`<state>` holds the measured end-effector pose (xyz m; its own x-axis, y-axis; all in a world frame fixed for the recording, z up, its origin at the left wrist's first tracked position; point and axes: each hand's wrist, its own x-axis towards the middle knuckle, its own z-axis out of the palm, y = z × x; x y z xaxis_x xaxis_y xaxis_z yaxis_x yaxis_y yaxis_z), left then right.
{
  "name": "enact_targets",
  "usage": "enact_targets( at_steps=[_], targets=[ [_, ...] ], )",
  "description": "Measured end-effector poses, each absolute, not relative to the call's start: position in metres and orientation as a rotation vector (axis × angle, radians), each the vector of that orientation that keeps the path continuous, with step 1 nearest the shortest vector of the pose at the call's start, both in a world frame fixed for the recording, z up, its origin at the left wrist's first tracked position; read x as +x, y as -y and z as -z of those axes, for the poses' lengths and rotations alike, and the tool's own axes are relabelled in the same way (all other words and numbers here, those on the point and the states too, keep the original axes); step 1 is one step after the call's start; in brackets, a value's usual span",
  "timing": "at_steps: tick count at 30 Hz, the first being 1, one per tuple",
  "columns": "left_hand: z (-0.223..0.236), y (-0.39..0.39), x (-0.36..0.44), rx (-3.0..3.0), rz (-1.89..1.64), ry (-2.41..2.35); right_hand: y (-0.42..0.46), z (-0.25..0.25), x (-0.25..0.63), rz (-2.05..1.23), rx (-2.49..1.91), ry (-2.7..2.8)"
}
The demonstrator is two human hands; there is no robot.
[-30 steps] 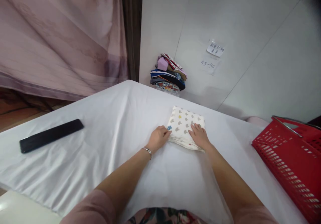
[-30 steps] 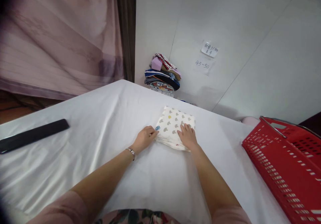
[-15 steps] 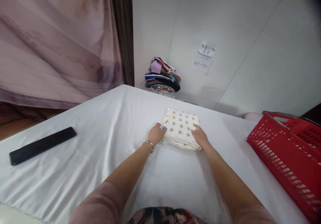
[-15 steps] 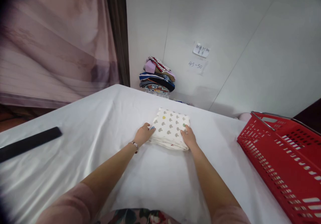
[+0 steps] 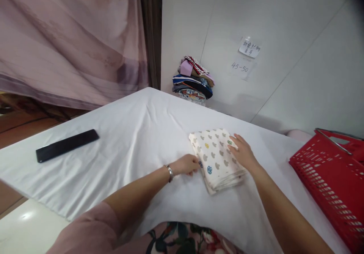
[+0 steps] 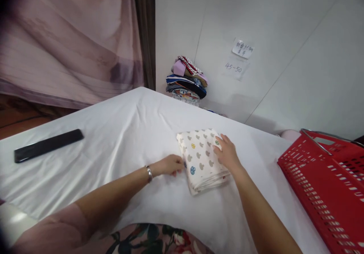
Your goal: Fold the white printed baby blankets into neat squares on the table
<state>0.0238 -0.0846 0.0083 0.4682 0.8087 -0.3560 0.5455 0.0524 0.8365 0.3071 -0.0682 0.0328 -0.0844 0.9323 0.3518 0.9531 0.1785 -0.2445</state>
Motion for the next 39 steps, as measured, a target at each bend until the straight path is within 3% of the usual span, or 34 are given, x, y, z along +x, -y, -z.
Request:
enact_targets(
  at_steps=[4,8,21,39],
  targets=[
    [-0.008,0.038,0.013,1.771,-0.593,-1.588,0.096,-0.017,0.238,-0.069,-1.652,2.242],
    [-0.003,0.011,0.015,1.866,-0.734,-1.687,0.115,0.005,0.208,-0.164,-1.661,2.450],
    [0.010,-0.028,0.018,1.866,-0.719,-1.478,0.116,-0.001,0.206,-0.168,-1.724,2.467],
    [0.000,-0.029,0.009,1.959,-0.811,-1.592,0.117,-0.011,0.204,-0.356,-1.710,2.407]
  ],
)
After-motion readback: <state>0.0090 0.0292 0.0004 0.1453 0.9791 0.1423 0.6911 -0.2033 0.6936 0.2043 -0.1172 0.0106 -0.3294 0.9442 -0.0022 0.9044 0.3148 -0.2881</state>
